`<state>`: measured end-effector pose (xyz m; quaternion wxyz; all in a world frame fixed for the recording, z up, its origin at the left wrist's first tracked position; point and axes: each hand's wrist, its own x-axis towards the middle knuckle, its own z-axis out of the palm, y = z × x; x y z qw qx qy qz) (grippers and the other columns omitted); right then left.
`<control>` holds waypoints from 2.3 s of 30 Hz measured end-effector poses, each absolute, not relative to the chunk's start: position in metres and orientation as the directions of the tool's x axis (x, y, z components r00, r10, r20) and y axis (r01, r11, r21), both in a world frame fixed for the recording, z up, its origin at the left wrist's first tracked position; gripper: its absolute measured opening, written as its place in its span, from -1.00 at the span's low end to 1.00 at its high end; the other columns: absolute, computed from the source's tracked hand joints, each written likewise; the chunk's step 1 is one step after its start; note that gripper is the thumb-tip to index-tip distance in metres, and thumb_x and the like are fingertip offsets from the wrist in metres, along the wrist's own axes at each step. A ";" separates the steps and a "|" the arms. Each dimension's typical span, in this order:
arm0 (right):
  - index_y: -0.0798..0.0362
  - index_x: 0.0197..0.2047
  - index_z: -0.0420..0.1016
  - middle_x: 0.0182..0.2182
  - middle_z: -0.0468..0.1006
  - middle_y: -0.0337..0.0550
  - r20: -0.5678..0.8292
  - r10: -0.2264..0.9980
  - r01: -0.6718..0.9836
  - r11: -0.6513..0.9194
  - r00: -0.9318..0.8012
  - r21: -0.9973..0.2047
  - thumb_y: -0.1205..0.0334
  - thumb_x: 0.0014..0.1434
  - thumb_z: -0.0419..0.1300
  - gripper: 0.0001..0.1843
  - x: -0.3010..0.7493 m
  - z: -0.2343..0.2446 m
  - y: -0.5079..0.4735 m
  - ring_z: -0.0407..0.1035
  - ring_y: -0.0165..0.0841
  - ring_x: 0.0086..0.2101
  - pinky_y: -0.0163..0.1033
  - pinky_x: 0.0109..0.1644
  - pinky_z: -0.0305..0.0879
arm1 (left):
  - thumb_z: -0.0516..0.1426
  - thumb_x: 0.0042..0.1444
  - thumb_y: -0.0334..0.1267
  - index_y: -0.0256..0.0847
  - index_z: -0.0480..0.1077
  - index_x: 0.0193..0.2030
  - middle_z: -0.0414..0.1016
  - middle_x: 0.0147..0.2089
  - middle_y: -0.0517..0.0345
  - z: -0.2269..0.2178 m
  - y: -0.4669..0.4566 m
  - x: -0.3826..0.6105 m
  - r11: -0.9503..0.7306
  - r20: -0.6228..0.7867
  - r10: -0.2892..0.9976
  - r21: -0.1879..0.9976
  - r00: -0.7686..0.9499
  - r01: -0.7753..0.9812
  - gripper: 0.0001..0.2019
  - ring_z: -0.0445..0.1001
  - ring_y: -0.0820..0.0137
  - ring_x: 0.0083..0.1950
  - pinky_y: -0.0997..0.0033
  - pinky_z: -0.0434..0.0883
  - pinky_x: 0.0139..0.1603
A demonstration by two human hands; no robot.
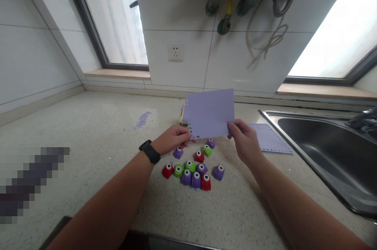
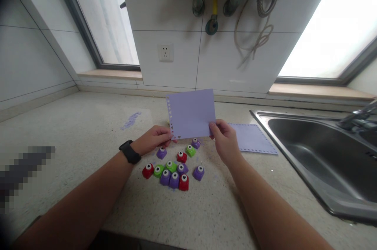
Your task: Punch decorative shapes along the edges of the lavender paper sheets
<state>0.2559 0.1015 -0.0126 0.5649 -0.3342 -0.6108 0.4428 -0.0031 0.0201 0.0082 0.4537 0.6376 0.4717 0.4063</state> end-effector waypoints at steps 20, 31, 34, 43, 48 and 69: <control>0.02 -0.38 0.52 -0.56 0.40 -0.31 0.400 0.907 -0.085 0.392 -0.134 -0.916 0.10 0.20 0.33 -0.80 0.255 -0.012 0.102 0.26 -0.43 -0.53 -0.29 -0.45 0.20 | 0.16 0.18 -0.17 -0.29 0.53 -0.40 0.37 -0.57 0.25 0.008 0.020 -0.003 -0.142 0.086 0.966 0.965 0.246 0.220 -0.75 0.24 0.52 -0.55 0.47 0.15 -0.52; 0.00 -0.36 0.52 -0.55 0.41 -0.30 0.406 0.903 -0.087 0.397 -0.142 -0.913 0.09 0.21 0.32 -0.81 0.255 -0.013 0.102 0.27 -0.42 -0.52 -0.28 -0.44 0.22 | 0.17 0.16 -0.18 -0.28 0.52 -0.47 0.36 -0.57 0.23 0.009 0.020 -0.002 -0.145 0.089 0.964 0.966 0.250 0.215 -0.73 0.24 0.51 -0.55 0.46 0.15 -0.52; 0.00 -0.37 0.51 -0.55 0.40 -0.31 0.408 0.901 -0.089 0.398 -0.147 -0.913 0.09 0.21 0.32 -0.80 0.255 -0.013 0.103 0.27 -0.42 -0.53 -0.28 -0.45 0.22 | 0.17 0.16 -0.17 -0.29 0.54 -0.44 0.37 -0.57 0.24 0.008 0.020 -0.002 -0.136 0.081 0.965 0.968 0.249 0.211 -0.74 0.24 0.52 -0.56 0.47 0.14 -0.52; 0.00 -0.37 0.51 -0.55 0.40 -0.31 0.404 0.900 -0.085 0.395 -0.163 -0.915 0.10 0.21 0.32 -0.81 0.255 -0.013 0.102 0.27 -0.43 -0.53 -0.28 -0.45 0.21 | 0.16 0.17 -0.20 -0.30 0.58 -0.35 0.38 -0.57 0.23 0.005 0.021 -0.005 -0.117 0.064 0.967 0.971 0.248 0.207 -0.76 0.26 0.51 -0.56 0.49 0.16 -0.52; 0.00 -0.37 0.51 -0.55 0.40 -0.31 0.405 0.899 -0.085 0.396 -0.165 -0.914 0.09 0.20 0.32 -0.80 0.255 -0.013 0.102 0.27 -0.43 -0.53 -0.28 -0.45 0.20 | 0.09 0.11 -0.30 -0.28 0.57 -0.40 0.41 -0.56 0.21 0.007 0.021 -0.004 -0.124 0.072 0.963 0.974 0.258 0.191 -0.78 0.27 0.50 -0.56 0.47 0.20 -0.51; 0.01 -0.31 0.55 -0.54 0.41 -0.29 0.391 0.895 -0.052 0.389 -0.213 -0.920 0.08 0.24 0.31 -0.81 0.256 -0.016 0.102 0.26 -0.41 -0.50 -0.27 -0.41 0.19 | 0.15 0.14 -0.21 -0.27 0.50 -0.42 0.45 -0.56 0.20 0.000 0.024 -0.003 -0.076 0.035 0.975 0.980 0.219 0.184 -0.80 0.34 0.50 -0.55 0.48 0.29 -0.47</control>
